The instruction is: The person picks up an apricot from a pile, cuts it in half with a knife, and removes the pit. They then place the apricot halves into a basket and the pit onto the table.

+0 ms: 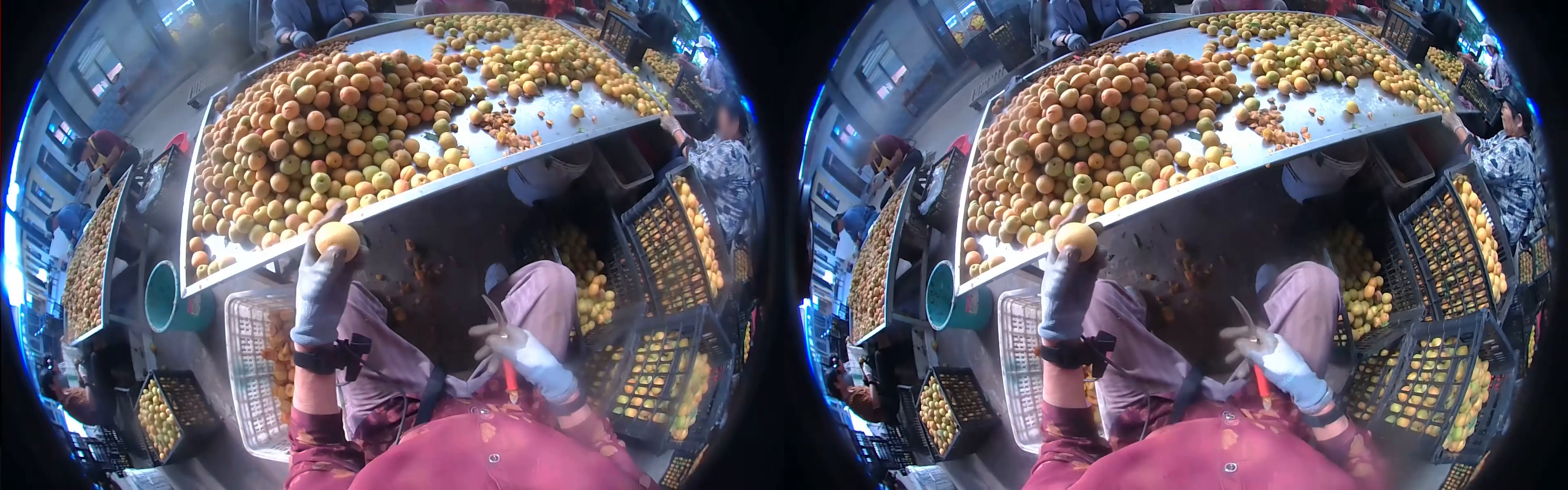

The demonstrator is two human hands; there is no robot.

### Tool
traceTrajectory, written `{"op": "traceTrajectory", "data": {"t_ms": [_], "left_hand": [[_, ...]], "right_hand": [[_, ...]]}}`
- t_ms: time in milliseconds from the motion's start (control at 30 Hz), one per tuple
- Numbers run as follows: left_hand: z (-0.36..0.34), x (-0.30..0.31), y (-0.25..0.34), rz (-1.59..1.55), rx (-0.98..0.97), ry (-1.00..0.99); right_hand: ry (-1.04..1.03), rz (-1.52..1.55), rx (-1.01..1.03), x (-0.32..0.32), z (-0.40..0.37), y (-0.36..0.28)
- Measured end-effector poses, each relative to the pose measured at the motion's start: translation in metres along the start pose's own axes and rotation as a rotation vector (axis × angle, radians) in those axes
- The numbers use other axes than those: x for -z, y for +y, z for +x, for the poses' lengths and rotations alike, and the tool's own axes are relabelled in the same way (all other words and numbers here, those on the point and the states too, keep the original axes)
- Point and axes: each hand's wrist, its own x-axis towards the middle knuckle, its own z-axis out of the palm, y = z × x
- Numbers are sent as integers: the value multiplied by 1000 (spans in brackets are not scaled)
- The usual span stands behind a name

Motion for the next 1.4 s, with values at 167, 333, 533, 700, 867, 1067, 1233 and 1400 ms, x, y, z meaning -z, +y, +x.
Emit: {"op": "traceTrajectory", "data": {"t_ms": [167,333,533,700,867,1067,1233,1400], "left_hand": [[-44,-5,-39,-369,279,153],[-68,1,-64,-923,610,-4],[-95,7,-85,-992,716,57],[-116,11,-105,-1047,756,97],[-130,15,-111,-1065,748,88],[-139,11,-119,-855,625,64],[-142,1,-110,-502,400,-33],[-145,4,-112,-344,383,-17]], "right_hand": [[-9,-151,6,-3,6,19],[46,-323,-5,-26,-6,1],[26,-206,30,-51,-10,-10],[52,-518,18,-62,-7,-6],[44,-620,-42,-66,0,0],[98,-708,148,-70,3,7],[148,-901,354,-68,6,17],[120,-1004,441,-64,1,9]]}}
